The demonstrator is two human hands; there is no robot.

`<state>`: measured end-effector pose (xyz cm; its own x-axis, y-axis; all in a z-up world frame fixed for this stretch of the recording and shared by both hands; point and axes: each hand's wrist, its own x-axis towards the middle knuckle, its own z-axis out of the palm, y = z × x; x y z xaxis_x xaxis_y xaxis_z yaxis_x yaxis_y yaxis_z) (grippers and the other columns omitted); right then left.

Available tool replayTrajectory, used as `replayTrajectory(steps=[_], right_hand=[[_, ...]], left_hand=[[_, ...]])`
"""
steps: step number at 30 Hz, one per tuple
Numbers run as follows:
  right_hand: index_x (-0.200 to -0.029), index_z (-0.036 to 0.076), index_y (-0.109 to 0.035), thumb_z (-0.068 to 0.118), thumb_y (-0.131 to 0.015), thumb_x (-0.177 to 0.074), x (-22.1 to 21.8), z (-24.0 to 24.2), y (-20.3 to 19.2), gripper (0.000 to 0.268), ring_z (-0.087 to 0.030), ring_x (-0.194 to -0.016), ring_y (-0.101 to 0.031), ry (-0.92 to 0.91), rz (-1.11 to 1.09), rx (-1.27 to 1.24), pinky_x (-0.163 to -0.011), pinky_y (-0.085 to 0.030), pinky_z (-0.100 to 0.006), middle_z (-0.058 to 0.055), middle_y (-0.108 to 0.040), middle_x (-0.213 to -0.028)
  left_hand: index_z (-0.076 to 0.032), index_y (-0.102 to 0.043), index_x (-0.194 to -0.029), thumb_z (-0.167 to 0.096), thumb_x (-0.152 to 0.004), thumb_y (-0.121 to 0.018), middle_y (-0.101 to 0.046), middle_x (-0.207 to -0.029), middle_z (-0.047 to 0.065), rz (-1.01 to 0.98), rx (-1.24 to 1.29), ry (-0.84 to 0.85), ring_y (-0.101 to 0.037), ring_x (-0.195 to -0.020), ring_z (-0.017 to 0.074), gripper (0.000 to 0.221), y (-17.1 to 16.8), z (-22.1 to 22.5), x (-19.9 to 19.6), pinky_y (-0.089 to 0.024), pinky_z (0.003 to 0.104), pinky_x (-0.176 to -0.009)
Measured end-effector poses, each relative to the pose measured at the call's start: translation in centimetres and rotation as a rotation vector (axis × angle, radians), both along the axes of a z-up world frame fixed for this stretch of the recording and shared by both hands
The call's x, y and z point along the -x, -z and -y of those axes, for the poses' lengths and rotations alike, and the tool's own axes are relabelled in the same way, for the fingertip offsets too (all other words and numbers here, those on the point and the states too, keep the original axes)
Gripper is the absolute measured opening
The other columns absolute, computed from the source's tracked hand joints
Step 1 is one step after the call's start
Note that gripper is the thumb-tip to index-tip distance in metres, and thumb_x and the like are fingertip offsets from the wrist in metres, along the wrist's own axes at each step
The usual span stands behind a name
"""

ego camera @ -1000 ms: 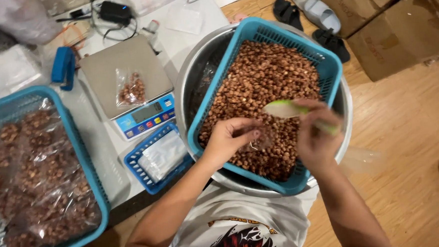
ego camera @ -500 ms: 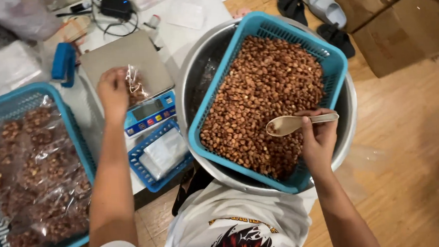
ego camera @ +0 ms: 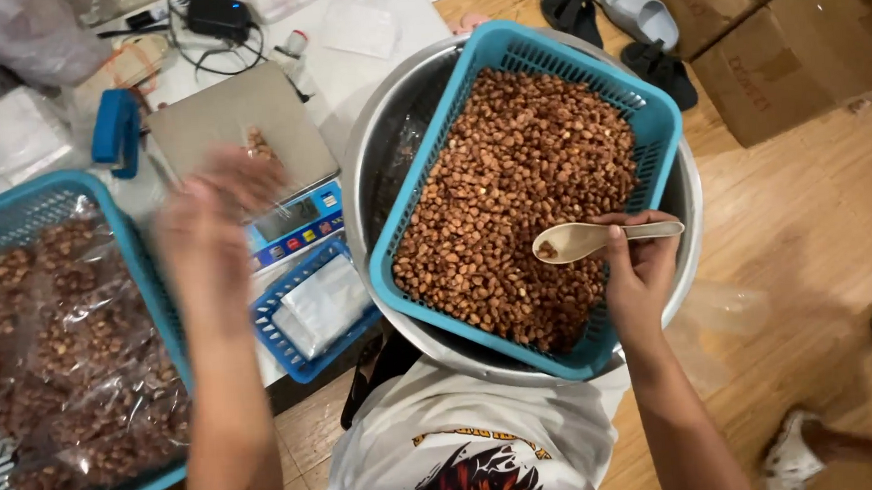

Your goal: Packing peanuts into small plastic bags and weighing them on a digital scale.

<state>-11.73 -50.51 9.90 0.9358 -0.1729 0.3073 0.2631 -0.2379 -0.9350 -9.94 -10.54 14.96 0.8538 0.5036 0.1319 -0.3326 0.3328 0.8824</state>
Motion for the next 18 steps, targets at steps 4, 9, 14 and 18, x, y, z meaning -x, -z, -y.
replayTrajectory(steps=[4,9,14,18], right_hand=[[-0.115,0.005,-0.036,-0.001,-0.048,-0.113,-0.9,1.2,1.4,0.014,-0.024,-0.089,-0.067,0.039,0.076,0.188,-0.071,-0.054,-0.030,-0.023,-0.068,-0.107],[-0.118,0.007,-0.034,0.002,-0.049,-0.114,-0.4,0.7,0.9,0.016,-0.023,-0.099,-0.068,0.024,0.097,0.100,-0.076,-0.055,-0.027,-0.021,-0.067,-0.112],[-0.120,0.009,-0.033,0.009,-0.049,-0.114,1.2,-1.7,-2.1,0.017,-0.018,-0.102,-0.069,-0.001,0.067,-0.041,-0.076,-0.056,-0.021,-0.019,-0.067,-0.115],[-0.118,0.012,-0.033,0.009,-0.049,-0.114,1.7,-2.1,-2.1,0.017,-0.014,-0.095,-0.067,-0.028,0.039,-0.105,-0.077,-0.055,-0.020,-0.019,-0.067,-0.113]], left_hand=[[-0.002,-0.076,-0.099,-0.050,-0.099,-0.046,-0.079,-0.088,0.020,-0.537,0.272,0.589,-0.079,-0.078,0.0247,0.056,2.5,6.7,3.3,-0.058,0.027,-0.062],[-0.010,-0.063,-0.124,-0.040,-0.102,-0.057,-0.076,-0.105,0.022,-0.616,0.394,0.891,-0.076,-0.094,0.0323,0.038,3.4,13.4,6.8,-0.062,0.041,-0.073],[-0.014,-0.069,-0.133,-0.032,-0.100,-0.068,-0.072,-0.124,0.017,-0.592,0.318,1.003,-0.071,-0.113,0.0278,0.037,2.8,16.1,6.7,-0.059,0.040,-0.093],[-0.005,-0.049,-0.151,-0.037,-0.098,-0.068,-0.054,-0.146,0.024,-0.493,0.017,1.034,-0.048,-0.139,0.0363,0.064,5.1,16.3,5.0,-0.040,0.051,-0.114]])
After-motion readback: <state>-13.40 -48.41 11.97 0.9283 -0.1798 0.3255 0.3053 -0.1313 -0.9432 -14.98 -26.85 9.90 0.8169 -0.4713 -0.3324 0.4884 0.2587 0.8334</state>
